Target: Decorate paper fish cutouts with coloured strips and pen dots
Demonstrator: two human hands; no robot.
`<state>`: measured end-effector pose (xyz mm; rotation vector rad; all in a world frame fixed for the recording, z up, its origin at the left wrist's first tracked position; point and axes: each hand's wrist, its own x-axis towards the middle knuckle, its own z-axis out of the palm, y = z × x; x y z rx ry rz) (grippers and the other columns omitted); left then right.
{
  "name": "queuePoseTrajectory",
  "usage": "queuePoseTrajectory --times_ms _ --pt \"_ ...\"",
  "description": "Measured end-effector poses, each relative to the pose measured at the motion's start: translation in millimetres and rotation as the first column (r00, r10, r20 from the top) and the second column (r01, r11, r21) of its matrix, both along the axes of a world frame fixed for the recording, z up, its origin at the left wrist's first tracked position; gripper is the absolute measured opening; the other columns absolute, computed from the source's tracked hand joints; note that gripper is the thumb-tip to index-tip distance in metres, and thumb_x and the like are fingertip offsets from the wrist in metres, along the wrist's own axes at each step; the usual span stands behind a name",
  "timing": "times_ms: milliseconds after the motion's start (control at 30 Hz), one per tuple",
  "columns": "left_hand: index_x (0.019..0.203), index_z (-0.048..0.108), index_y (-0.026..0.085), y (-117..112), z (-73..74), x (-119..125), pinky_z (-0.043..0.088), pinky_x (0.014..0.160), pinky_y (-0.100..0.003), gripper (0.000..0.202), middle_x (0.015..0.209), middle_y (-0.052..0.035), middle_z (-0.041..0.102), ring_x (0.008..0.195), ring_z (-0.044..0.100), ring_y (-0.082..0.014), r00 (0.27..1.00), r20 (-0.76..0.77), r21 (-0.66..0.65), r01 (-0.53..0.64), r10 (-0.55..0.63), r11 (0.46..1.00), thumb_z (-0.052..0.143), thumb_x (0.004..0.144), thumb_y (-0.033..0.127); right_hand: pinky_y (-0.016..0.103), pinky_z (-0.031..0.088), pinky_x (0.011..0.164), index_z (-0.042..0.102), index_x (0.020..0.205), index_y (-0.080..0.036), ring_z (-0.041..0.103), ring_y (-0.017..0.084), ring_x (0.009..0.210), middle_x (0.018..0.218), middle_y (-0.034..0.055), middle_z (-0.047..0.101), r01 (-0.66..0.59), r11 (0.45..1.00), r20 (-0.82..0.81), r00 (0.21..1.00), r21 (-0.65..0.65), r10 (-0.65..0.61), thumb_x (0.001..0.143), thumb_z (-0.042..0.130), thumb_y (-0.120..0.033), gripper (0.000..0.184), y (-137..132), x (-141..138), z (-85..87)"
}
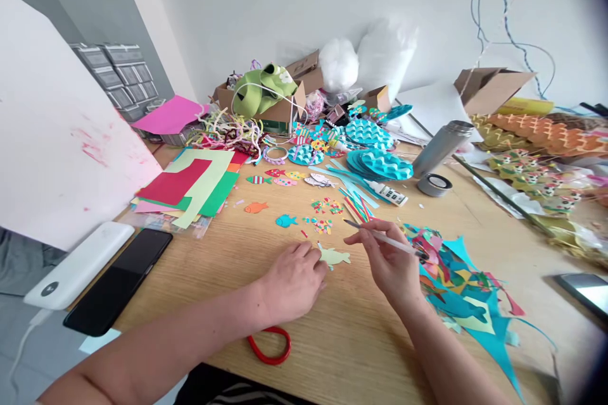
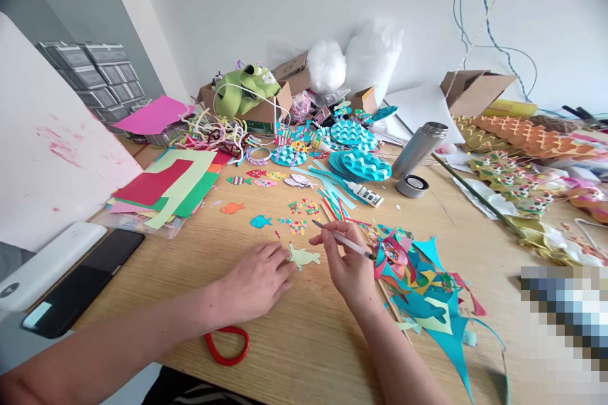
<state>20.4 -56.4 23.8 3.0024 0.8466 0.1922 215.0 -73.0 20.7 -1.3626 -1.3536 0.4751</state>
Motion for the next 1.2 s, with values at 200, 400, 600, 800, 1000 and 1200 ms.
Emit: queuePoseTrajectory --times_ms 200,400,600,800,1000,1200 --pt "0.101 0.060 0.015 -2 -6.7 3 0.044 0.087 -0.039 0.023 0.101 -0.0093 0.060 0.100 0.051 -0.0246 0.999 0.035 -0.013 -0.024 0.025 1.000 0.049 0.092 0.033 0.024 0.042 0.048 0.051 0.079 -0.021 0.054 0.012 0.043 0.047 -0.0030 0.060 -0.016 0.998 -0.280 0.960 -0.058 -0.001 0.086 0.059 -0.048 0.029 3 -9 4.1" --pt "0.108 0.058 0.017 -4 -9.3 3 0.044 0.087 -0.039 0.024 0.102 -0.0079 0.060 0.099 0.050 -0.0237 0.997 0.058 -0.049 -0.038 0.041 0.998 0.048 0.092 0.033 0.023 0.044 0.045 0.049 0.077 -0.021 0.055 0.012 0.042 0.050 -0.0036 0.059 -0.164 0.976 -0.460 0.884 -0.143 0.081 0.079 0.067 -0.050 0.034 6 -24 -7.2" --pt "0.108 0.058 0.017 -4 -10.5 5 0.045 0.086 -0.040 0.026 0.105 -0.0076 0.060 0.100 0.050 -0.0238 0.995 0.073 -0.086 -0.066 0.072 0.994 0.050 0.092 0.035 0.027 0.049 0.044 0.054 0.076 -0.021 0.059 0.015 0.044 0.055 -0.0013 0.061 -0.159 0.960 -0.495 0.869 -0.230 0.025 0.073 0.070 -0.056 0.039 8 -19 -15.6" --pt "0.119 0.055 0.018 -1 -13.0 2 0.044 0.091 -0.040 0.033 0.110 -0.0074 0.060 0.104 0.049 -0.0232 0.993 0.083 -0.131 -0.068 0.080 0.989 0.049 0.092 0.036 0.026 0.049 0.045 0.059 0.071 -0.020 0.059 0.015 0.046 0.055 0.0004 0.062 -0.200 0.933 -0.416 0.907 -0.298 0.062 0.072 0.069 -0.056 0.038 8 -7 -20.5" --pt "0.124 0.054 0.019 1 -13.6 0 0.043 0.094 -0.041 0.036 0.114 -0.0060 0.059 0.107 0.046 -0.0235 0.990 0.102 -0.180 -0.081 0.100 0.980 0.047 0.093 0.037 0.024 0.045 0.043 0.056 0.074 -0.020 0.056 0.014 0.045 0.055 -0.0024 0.059 -0.251 0.919 -0.390 0.913 -0.304 0.120 0.075 0.070 -0.045 0.029 9 -5 -29.3" --pt "0.123 0.054 0.019 1 -13.5 0 0.042 0.094 -0.041 0.035 0.114 -0.0064 0.058 0.108 0.046 -0.0237 0.990 0.098 -0.183 -0.080 0.099 0.980 0.049 0.092 0.036 0.024 0.044 0.041 0.052 0.074 -0.021 0.055 0.013 0.044 0.053 -0.0034 0.057 -0.257 0.906 -0.366 0.922 -0.336 0.125 0.077 0.069 -0.044 0.028 9 -5 -32.2"
